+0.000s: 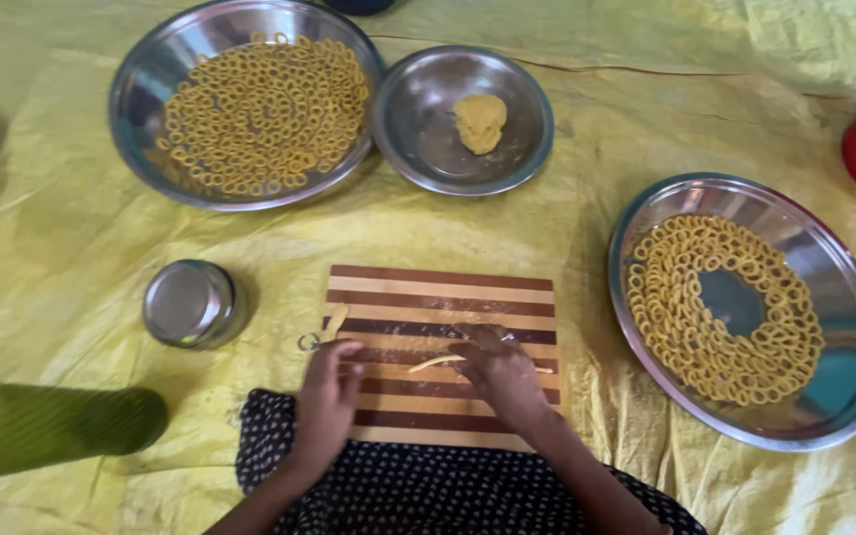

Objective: The person rolls small pieces of dough into thin strips on a wooden board, then joins the ends to form rings and places them into a metal tray. The process repeats with additional dough pieces taken from a nearby bowl.

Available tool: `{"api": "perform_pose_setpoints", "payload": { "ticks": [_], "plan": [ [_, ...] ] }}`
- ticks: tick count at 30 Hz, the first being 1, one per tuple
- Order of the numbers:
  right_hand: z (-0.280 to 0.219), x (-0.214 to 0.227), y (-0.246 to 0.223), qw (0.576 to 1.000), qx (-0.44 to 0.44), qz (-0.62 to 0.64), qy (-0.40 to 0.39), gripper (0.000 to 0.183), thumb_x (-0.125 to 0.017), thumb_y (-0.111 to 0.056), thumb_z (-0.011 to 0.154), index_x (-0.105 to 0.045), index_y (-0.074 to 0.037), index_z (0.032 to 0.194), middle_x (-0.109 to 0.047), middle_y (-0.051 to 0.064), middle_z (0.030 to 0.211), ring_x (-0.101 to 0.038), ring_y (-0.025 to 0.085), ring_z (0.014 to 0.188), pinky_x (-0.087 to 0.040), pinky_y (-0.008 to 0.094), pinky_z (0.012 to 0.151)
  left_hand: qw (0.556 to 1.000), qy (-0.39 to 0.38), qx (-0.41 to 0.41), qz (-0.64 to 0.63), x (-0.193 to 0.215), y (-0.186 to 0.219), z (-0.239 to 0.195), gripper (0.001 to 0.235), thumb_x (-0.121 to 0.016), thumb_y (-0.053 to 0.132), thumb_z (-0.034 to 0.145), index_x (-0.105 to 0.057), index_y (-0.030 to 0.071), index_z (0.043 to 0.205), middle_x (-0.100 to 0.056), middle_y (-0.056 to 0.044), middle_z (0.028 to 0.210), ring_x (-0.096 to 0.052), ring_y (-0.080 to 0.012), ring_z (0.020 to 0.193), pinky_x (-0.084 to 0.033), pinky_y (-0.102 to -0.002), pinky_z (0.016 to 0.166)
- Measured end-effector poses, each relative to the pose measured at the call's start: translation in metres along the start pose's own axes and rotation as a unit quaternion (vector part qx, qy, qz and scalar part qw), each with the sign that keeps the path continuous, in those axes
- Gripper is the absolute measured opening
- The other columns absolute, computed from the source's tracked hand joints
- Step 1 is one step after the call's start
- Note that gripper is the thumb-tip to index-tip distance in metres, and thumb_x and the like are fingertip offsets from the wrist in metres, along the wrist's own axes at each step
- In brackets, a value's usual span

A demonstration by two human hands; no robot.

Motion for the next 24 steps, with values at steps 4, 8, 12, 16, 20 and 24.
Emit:
{"api": "perform_pose_setpoints", "payload": {
  "ticks": [4,8,12,16,20,24],
  "plan": [
    [0.007,-0.01,-0.021,0.993,-0.04,-0.089,-0.059,0.016,-0.074,-0.007,0.083,-0.075,-0.006,0.098,-0.07,0.011,0.118,-0.065,0.03,0.11,-0.053,0.044,0.093,0.991,-0.074,0.054,-0.095,-0.023,0.014,0.001,0.022,-0.055,0.015,0.1,-0.062,0.004,0.118,-0.072,-0.011,0.115,-0.074,-0.0228,0.104,-0.062,-0.033,0.091],
    [0.0,-0.004,-0.022,0.99,-0.133,0.008,-0.053,0.013,-0.075,-0.009,0.085,-0.075,-0.007,0.097,-0.072,0.008,0.115,-0.067,0.027,0.107,-0.055,0.041,0.093,0.985,-0.124,0.037,-0.112,-0.033,0.032,0.004,0.02,-0.059,0.011,0.099,-0.066,0.002,0.115,-0.075,-0.013,0.108,-0.074,-0.0232,0.098,-0.059,-0.034,0.083],
    [-0.015,-0.002,-0.019,0.939,-0.278,0.198,-0.041,0.019,-0.074,-0.011,0.085,-0.074,-0.007,0.103,-0.071,0.006,0.119,-0.073,0.02,0.103,-0.063,0.035,0.085,0.948,-0.209,0.123,-0.208,-0.05,0.03,-0.004,0.023,-0.058,0.012,0.1,-0.066,0.004,0.12,-0.077,-0.009,0.095,-0.074,-0.0183,0.081,-0.056,-0.03,0.071],
    [-0.019,-0.001,-0.014,0.916,-0.296,0.269,-0.029,0.018,-0.072,-0.012,0.09,-0.076,-0.007,0.106,-0.079,0.008,0.107,-0.077,0.019,0.1,-0.063,0.033,0.084,0.861,-0.261,0.237,-0.367,-0.074,0.013,-0.019,0.017,-0.062,0.012,0.1,-0.07,0.001,0.111,-0.078,-0.005,0.093,-0.067,-0.0092,0.077,-0.05,-0.024,0.064],
    [-0.018,-0.003,-0.008,0.901,-0.299,0.311,-0.042,0.018,-0.071,-0.012,0.091,-0.076,-0.007,0.108,-0.082,0.008,0.101,-0.078,0.019,0.102,-0.062,0.032,0.086,0.845,-0.263,0.254,-0.392,-0.085,-0.003,-0.027,0.017,-0.064,0.011,0.097,-0.071,0.002,0.109,-0.08,-0.002,0.094,-0.07,-0.0066,0.078,-0.051,-0.021,0.065],
    [-0.018,-0.009,-0.004,0.888,-0.339,0.295,-0.098,0.02,-0.07,-0.016,0.092,-0.073,-0.01,0.111,-0.081,0.004,0.103,-0.078,0.016,0.1,-0.063,0.033,0.082,0.844,-0.23,0.305,-0.376,-0.079,-0.014,-0.026,0.014,-0.071,0.012,0.095,-0.074,0.002,0.105,-0.076,-0.004,0.089,-0.065,-0.009,0.074,-0.052,-0.024,0.066]
  ]
}}
Point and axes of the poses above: each hand's wrist, its own z-axis towards the middle knuckle, its own x-axis out of the back of the hand, y = z × x, the point moved 3 cm from there along z, towards the middle knuckle
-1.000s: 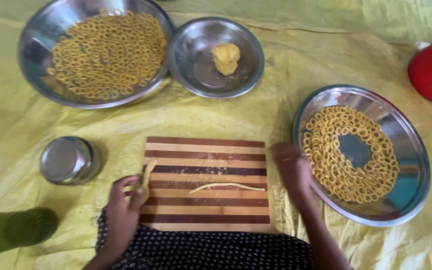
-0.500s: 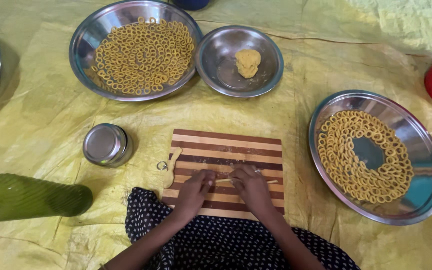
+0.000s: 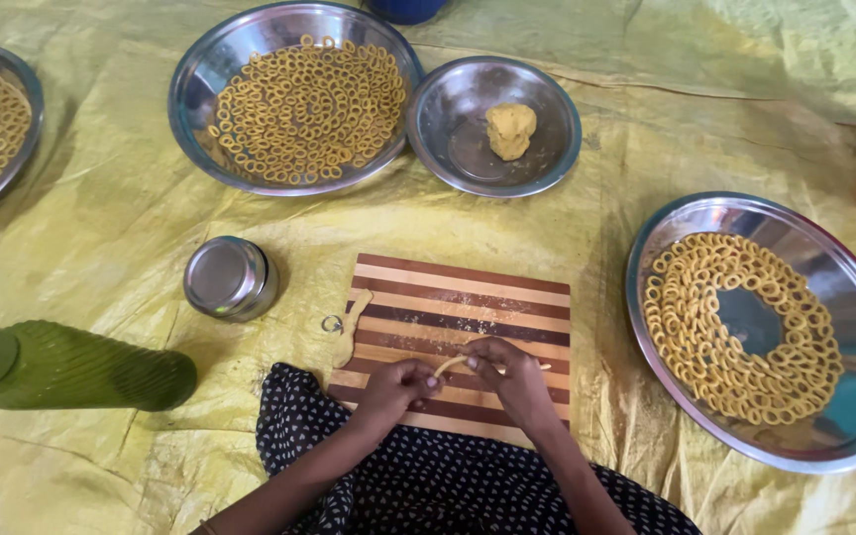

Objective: The person rolls small pieces of dough into thin strips on a wooden board, then joins the ends to form rings and places them into a metal tray. The process repeats with additional dough pieces taken from a nearby bowl.

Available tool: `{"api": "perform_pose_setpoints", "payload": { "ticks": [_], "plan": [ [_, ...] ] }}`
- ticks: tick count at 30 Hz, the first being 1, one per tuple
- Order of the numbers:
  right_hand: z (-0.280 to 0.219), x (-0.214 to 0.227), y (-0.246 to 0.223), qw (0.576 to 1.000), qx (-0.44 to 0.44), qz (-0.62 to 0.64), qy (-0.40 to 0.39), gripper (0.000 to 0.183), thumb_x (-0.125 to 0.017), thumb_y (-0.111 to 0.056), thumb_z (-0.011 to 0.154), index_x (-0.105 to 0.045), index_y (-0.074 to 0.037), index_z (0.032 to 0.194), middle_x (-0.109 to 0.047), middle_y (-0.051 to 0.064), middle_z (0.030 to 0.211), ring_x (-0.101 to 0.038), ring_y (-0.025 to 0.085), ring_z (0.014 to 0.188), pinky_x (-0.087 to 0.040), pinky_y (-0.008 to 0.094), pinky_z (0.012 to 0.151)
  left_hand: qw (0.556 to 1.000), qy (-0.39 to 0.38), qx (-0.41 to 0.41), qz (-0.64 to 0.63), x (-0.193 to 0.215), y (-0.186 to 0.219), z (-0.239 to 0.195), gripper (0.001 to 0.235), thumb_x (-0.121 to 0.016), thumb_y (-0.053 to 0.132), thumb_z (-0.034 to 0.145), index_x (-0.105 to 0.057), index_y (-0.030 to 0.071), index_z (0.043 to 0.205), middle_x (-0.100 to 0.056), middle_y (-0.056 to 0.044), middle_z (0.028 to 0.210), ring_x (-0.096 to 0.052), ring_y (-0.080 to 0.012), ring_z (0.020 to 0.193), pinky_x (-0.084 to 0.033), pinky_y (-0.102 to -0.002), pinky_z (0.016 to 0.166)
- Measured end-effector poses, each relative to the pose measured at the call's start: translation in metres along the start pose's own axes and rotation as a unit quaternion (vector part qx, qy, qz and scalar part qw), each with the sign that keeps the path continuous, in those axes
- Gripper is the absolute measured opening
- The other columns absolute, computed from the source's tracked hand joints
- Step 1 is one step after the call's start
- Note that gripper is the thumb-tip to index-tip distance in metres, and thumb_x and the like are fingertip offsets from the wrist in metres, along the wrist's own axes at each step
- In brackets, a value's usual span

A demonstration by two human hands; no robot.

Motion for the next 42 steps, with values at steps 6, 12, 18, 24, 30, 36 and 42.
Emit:
{"api": "perform_pose_setpoints", "payload": {
  "ticks": [6,12,18,24,30,36,42],
  "plan": [
    [0.006,-0.003,-0.003,0.994,0.06,-0.092,0.008,0.024,-0.077,-0.013,0.086,-0.07,-0.009,0.108,-0.078,0.004,0.101,-0.075,0.015,0.097,-0.063,0.033,0.082,0.991,0.013,0.101,-0.083,0.014,0.019,-0.005,0.014,-0.075,0.017,0.09,-0.075,0.007,0.099,-0.076,-0.003,0.091,-0.07,-0.0113,0.083,-0.058,-0.026,0.082],
    [-0.002,-0.003,-0.016,0.992,0.105,-0.057,0.046,0.015,-0.075,-0.013,0.087,-0.082,-0.012,0.101,-0.076,0.004,0.1,-0.073,0.015,0.084,-0.062,0.032,0.07,0.992,0.066,0.079,-0.07,-0.003,0.038,-0.005,0.009,-0.08,0.013,0.088,-0.078,0.007,0.094,-0.076,-0.005,0.087,-0.064,-0.0151,0.079,-0.052,-0.028,0.082],
    [-0.001,-0.004,-0.014,0.998,0.06,0.006,0.019,0.025,-0.073,-0.008,0.088,-0.08,-0.012,0.112,-0.077,0.006,0.099,-0.074,0.015,0.083,-0.061,0.031,0.073,0.994,0.067,-0.049,-0.067,-0.018,0.056,-0.004,0.005,-0.075,0.006,0.088,-0.077,0.006,0.092,-0.077,-0.005,0.088,-0.068,-0.0128,0.084,-0.055,-0.027,0.081],
    [0.007,-0.002,0.0,0.998,0.001,0.055,0.013,0.023,-0.075,-0.008,0.087,-0.076,-0.008,0.11,-0.083,0.006,0.102,-0.08,0.015,0.094,-0.065,0.03,0.082,0.99,0.104,-0.055,-0.074,-0.01,0.061,0.003,0.007,-0.072,0.006,0.093,-0.069,0.003,0.098,-0.071,-0.008,0.089,-0.066,-0.0157,0.081,-0.058,-0.028,0.079],
    [0.008,0.001,0.005,1.0,-0.017,0.015,0.005,0.021,-0.076,-0.012,0.088,-0.076,-0.01,0.109,-0.081,0.006,0.099,-0.079,0.016,0.092,-0.065,0.033,0.079,0.988,0.109,-0.002,-0.105,0.0,0.063,0.008,0.019,-0.064,0.022,0.091,-0.068,0.012,0.107,-0.074,-0.005,0.091,-0.077,-0.0171,0.089,-0.064,-0.03,0.079],
    [0.013,0.008,0.006,0.991,0.092,0.062,0.07,0.017,-0.071,-0.007,0.09,-0.076,-0.01,0.105,-0.077,0.007,0.11,-0.08,0.017,0.099,-0.063,0.033,0.086,0.991,0.04,0.084,-0.097,0.0,0.053,-0.001,0.029,-0.06,0.026,0.101,-0.074,0.004,0.113,-0.081,-0.013,0.102,-0.078,-0.0178,0.095,-0.061,-0.033,0.087],
    [0.008,0.01,0.002,0.987,0.124,0.039,0.098,0.013,-0.074,-0.005,0.087,-0.078,-0.009,0.1,-0.077,0.007,0.105,-0.078,0.018,0.097,-0.063,0.032,0.085,0.99,0.015,0.117,-0.072,0.003,0.036,-0.003,0.023,-0.061,0.018,0.098,-0.075,0.006,0.112,-0.082,-0.01,0.102,-0.079,-0.0161,0.094,-0.064,-0.029,0.088]
  ]
}}
Point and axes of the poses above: each hand's wrist, its own z-axis towards the middle knuckle, its own x-axis out of the back of the hand, y = z × x, the point moved 3 cm from there along z, towards the middle knuckle
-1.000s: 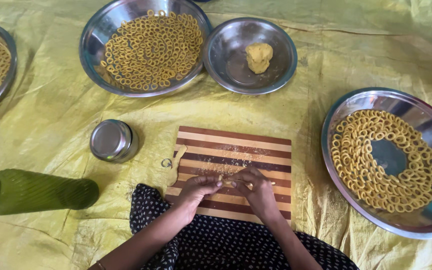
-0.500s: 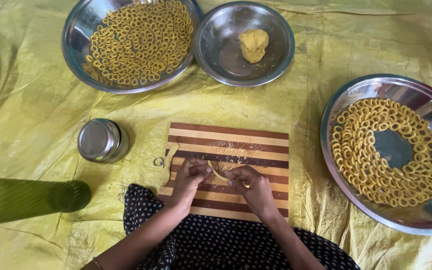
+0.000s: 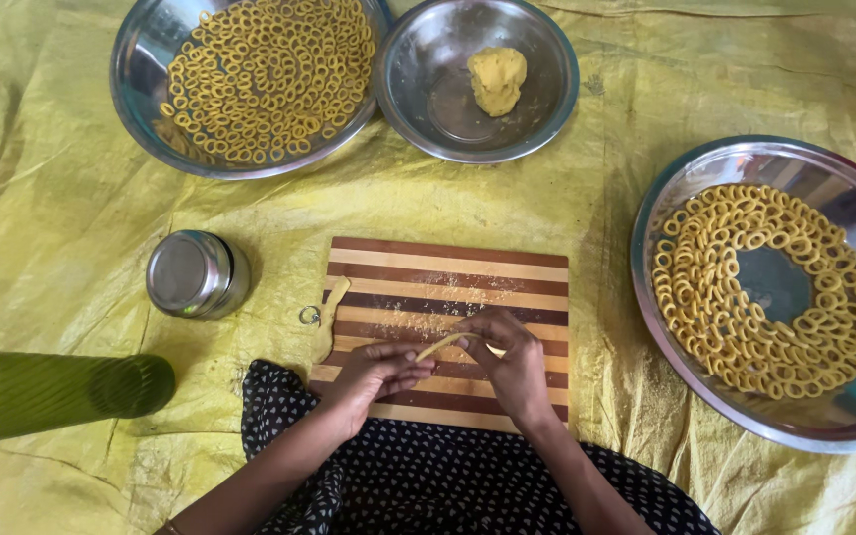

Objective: The person rolls small pieces of dough into thin strips on a wooden board, then joins the ends to form rings and places them into a metal tray. The process repeats with additional dough pieces taken from a nearby bowl.

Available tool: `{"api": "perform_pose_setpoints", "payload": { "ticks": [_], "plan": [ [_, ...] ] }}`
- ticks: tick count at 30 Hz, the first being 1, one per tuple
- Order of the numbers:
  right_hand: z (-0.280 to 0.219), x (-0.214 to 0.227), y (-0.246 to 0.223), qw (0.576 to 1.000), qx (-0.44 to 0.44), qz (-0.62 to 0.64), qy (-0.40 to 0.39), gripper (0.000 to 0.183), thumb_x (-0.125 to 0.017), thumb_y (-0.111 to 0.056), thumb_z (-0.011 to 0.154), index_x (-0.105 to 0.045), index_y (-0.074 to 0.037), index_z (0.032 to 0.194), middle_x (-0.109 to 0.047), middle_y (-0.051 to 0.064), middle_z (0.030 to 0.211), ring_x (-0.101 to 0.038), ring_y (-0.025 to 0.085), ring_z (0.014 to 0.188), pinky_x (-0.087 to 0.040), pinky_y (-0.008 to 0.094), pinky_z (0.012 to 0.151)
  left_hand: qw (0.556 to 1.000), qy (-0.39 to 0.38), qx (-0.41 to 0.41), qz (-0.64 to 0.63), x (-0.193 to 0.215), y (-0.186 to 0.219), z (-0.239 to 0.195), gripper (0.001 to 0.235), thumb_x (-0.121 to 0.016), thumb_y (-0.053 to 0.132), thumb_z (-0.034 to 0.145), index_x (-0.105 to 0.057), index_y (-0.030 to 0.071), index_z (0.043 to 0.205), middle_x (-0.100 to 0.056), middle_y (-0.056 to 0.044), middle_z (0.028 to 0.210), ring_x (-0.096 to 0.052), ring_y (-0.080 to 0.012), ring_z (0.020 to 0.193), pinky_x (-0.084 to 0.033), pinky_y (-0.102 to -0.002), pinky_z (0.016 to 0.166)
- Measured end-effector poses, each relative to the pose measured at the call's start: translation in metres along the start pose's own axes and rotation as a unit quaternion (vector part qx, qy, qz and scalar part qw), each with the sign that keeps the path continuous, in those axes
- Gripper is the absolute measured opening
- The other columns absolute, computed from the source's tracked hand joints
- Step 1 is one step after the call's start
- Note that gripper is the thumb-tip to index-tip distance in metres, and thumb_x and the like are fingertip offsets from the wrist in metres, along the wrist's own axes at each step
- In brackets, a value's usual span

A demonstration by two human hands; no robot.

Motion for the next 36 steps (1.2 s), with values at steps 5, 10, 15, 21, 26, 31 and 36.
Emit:
{"api": "perform_pose_setpoints", "payload": {
  "ticks": [5,10,15,21,26,31,36],
  "plan": [
    [0.001,0.0,-0.005,1.0,0.018,0.005,0.0,0.014,-0.074,-0.005,0.087,-0.078,-0.01,0.099,-0.076,0.007,0.105,-0.078,0.016,0.095,-0.064,0.032,0.083,0.998,-0.034,0.015,0.05,-0.002,-0.015,0.003,0.022,-0.065,0.018,0.098,-0.076,0.007,0.114,-0.081,-0.01,0.101,-0.077,-0.0176,0.091,-0.062,-0.031,0.083],
    [0.001,0.0,-0.004,0.999,0.035,-0.007,-0.001,0.015,-0.075,-0.004,0.087,-0.079,-0.009,0.1,-0.076,0.008,0.105,-0.077,0.016,0.093,-0.068,0.03,0.081,0.997,-0.043,0.034,0.058,-0.006,-0.02,0.002,0.017,-0.068,0.018,0.096,-0.076,0.009,0.109,-0.079,-0.006,0.099,-0.074,-0.0144,0.093,-0.061,-0.029,0.087],
    [0.005,0.001,0.0,0.999,0.024,-0.047,0.002,0.012,-0.074,-0.006,0.087,-0.079,-0.01,0.097,-0.076,0.006,0.106,-0.078,0.015,0.09,-0.064,0.029,0.077,1.0,-0.013,-0.004,-0.001,-0.004,-0.012,0.004,0.01,-0.07,0.013,0.09,-0.074,0.008,0.097,-0.081,-0.004,0.099,-0.076,-0.0133,0.092,-0.062,-0.029,0.089],
    [0.0,-0.01,-0.002,0.994,0.022,-0.082,-0.064,0.015,-0.076,-0.009,0.086,-0.083,-0.011,0.1,-0.081,0.007,0.1,-0.078,0.017,0.085,-0.067,0.032,0.072,0.982,0.021,-0.185,-0.015,-0.011,0.011,0.006,0.014,-0.072,0.007,0.089,-0.075,0.007,0.103,-0.076,-0.008,0.096,-0.073,-0.0159,0.09,-0.062,-0.03,0.088],
    [-0.002,-0.016,0.002,0.994,-0.063,-0.005,-0.09,0.017,-0.073,-0.01,0.09,-0.075,-0.01,0.107,-0.082,0.005,0.101,-0.082,0.014,0.09,-0.066,0.03,0.079,0.967,0.065,-0.241,0.052,-0.026,0.024,-0.005,0.01,-0.077,0.006,0.086,-0.074,0.001,0.094,-0.068,-0.007,0.12,-0.071,-0.0164,0.096,-0.064,-0.03,0.082],
    [-0.001,-0.016,0.004,0.988,-0.107,0.055,-0.101,0.023,-0.072,-0.007,0.089,-0.069,-0.005,0.111,-0.081,0.009,0.1,-0.08,0.016,0.091,-0.068,0.031,0.082,0.931,0.09,-0.311,0.172,-0.036,0.035,-0.015,0.011,-0.077,0.006,0.08,-0.075,0.007,0.092,-0.066,-0.003,0.127,-0.071,-0.0183,0.107,-0.062,-0.033,0.086],
    [-0.001,-0.015,0.001,0.981,-0.101,0.121,-0.109,0.022,-0.07,-0.004,0.09,-0.066,0.0,0.112,-0.081,0.012,0.1,-0.079,0.016,0.092,-0.067,0.032,0.084,0.727,0.177,-0.498,0.439,-0.044,0.045,-0.026,0.011,-0.083,0.009,0.077,-0.079,0.012,0.087,-0.069,0.0,0.127,-0.068,-0.018,0.113,-0.06,-0.035,0.096]
  ]
}}
Point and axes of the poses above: each hand's wrist, its own z-axis towards the middle knuckle, its own x-axis out of the back of the hand, y = z × x, the point moved 3 cm from there along z, towards the middle knuckle
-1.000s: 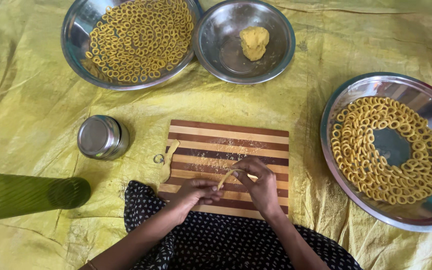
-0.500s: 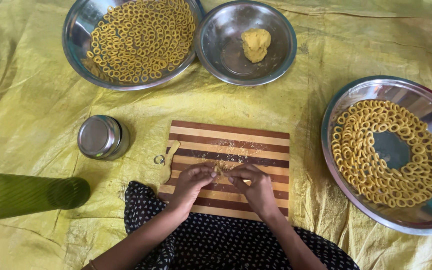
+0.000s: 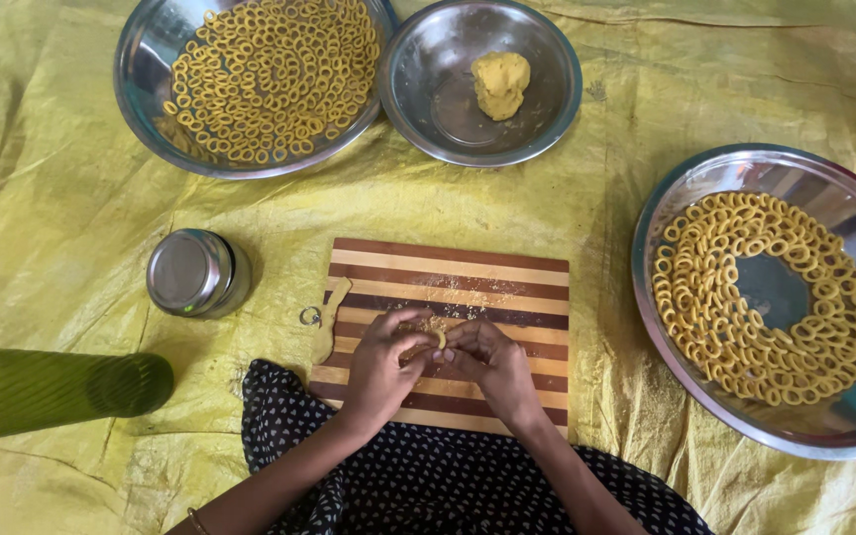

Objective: The person rolls small pieces of dough into thin strips on a wooden board, then joins the ends to form rings and places them into a metal tray. The process repeats with additional dough pieces taken from a nearby bowl.

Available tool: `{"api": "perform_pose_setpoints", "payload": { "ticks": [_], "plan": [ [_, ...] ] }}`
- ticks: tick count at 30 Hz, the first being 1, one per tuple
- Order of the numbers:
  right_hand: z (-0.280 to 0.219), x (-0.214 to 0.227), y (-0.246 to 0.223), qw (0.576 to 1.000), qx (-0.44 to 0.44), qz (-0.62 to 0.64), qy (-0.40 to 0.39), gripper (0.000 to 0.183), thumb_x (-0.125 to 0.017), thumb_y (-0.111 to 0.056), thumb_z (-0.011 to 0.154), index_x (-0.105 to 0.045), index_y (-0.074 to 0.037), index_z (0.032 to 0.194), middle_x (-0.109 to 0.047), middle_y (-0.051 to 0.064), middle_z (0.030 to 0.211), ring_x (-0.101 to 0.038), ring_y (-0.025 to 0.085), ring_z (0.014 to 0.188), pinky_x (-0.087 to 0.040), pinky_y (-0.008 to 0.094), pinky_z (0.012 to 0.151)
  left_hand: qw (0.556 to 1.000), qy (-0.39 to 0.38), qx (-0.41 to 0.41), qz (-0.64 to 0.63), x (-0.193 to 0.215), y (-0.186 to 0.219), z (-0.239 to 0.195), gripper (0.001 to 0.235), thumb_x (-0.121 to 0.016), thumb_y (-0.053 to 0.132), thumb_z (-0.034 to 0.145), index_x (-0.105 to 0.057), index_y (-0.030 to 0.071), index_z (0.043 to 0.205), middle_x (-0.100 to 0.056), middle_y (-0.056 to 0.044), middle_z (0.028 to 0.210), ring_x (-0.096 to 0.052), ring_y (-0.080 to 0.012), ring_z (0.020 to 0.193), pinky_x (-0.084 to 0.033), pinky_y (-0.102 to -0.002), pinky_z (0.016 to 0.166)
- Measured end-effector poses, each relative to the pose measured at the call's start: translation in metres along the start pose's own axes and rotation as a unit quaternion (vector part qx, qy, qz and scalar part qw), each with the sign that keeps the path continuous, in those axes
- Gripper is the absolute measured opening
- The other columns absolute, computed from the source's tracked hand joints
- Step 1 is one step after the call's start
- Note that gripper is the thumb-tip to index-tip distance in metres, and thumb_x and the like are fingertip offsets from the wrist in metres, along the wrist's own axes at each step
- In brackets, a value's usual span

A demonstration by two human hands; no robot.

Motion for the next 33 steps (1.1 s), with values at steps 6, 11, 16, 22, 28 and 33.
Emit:
{"api": "perform_pose_setpoints", "payload": {
  "ticks": [6,11,16,22,28,33],
  "plan": [
    [-0.001,-0.001,-0.001,0.999,-0.028,0.044,-0.005,0.019,-0.067,-0.003,0.092,-0.064,0.0,0.111,-0.078,0.012,0.097,-0.078,0.018,0.09,-0.068,0.032,0.081,0.998,-0.048,0.002,0.029,0.006,0.003,0.0,0.011,-0.082,0.01,0.08,-0.08,0.009,0.091,-0.067,-0.001,0.127,-0.067,-0.0149,0.095,-0.062,-0.027,0.08],
    [-0.001,0.0,-0.001,0.999,-0.014,0.048,-0.003,0.018,-0.068,-0.002,0.091,-0.064,0.001,0.109,-0.077,0.013,0.094,-0.077,0.018,0.088,-0.067,0.034,0.082,0.997,-0.038,-0.038,0.048,0.01,0.01,0.001,0.014,-0.083,0.014,0.08,-0.081,0.01,0.093,-0.066,0.0,0.127,-0.066,-0.0165,0.101,-0.061,-0.028,0.081],
    [0.0,-0.001,0.005,0.999,-0.004,0.032,-0.002,0.018,-0.068,-0.001,0.091,-0.065,0.001,0.108,-0.078,0.013,0.093,-0.078,0.019,0.086,-0.068,0.032,0.079,0.988,-0.046,-0.108,0.1,0.01,0.009,-0.002,0.013,-0.08,0.011,0.082,-0.079,0.008,0.095,-0.065,-0.003,0.13,-0.066,-0.0208,0.111,-0.06,-0.035,0.087],
    [0.002,0.0,0.01,1.0,-0.01,-0.013,0.025,0.02,-0.07,-0.002,0.09,-0.069,-0.001,0.109,-0.08,0.011,0.096,-0.079,0.018,0.086,-0.069,0.03,0.077,0.984,-0.125,-0.04,0.119,0.002,-0.012,-0.007,0.012,-0.075,0.013,0.087,-0.074,0.003,0.094,-0.059,-0.01,0.14,-0.067,-0.0221,0.112,-0.061,-0.038,0.093],
    [-0.003,-0.007,0.0,0.972,0.119,-0.198,0.052,0.016,-0.068,-0.006,0.092,-0.077,-0.007,0.105,-0.071,0.012,0.115,-0.076,0.02,0.092,-0.064,0.03,0.075,0.9,-0.135,0.334,-0.245,0.014,-0.064,-0.028,0.012,-0.07,0.015,0.092,-0.074,0.005,0.098,-0.068,-0.009,0.13,-0.067,-0.0196,0.11,-0.056,-0.036,0.098],
    [-0.012,-0.036,-0.003,0.946,0.151,-0.287,0.021,0.014,-0.069,-0.004,0.09,-0.075,-0.004,0.103,-0.061,0.011,0.125,-0.074,0.021,0.094,-0.063,0.03,0.078,0.671,-0.06,0.5,-0.544,0.026,-0.077,-0.041,0.013,-0.072,0.016,0.092,-0.07,0.006,0.1,-0.075,-0.01,0.107,-0.072,-0.0206,0.104,-0.06,-0.038,0.097]
  ]
}}
Point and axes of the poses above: each hand's wrist, its own z-axis towards the middle knuckle, its own x-axis out of the back of the hand, y = z × x, the point moved 3 cm from there along z, towards the middle knuckle
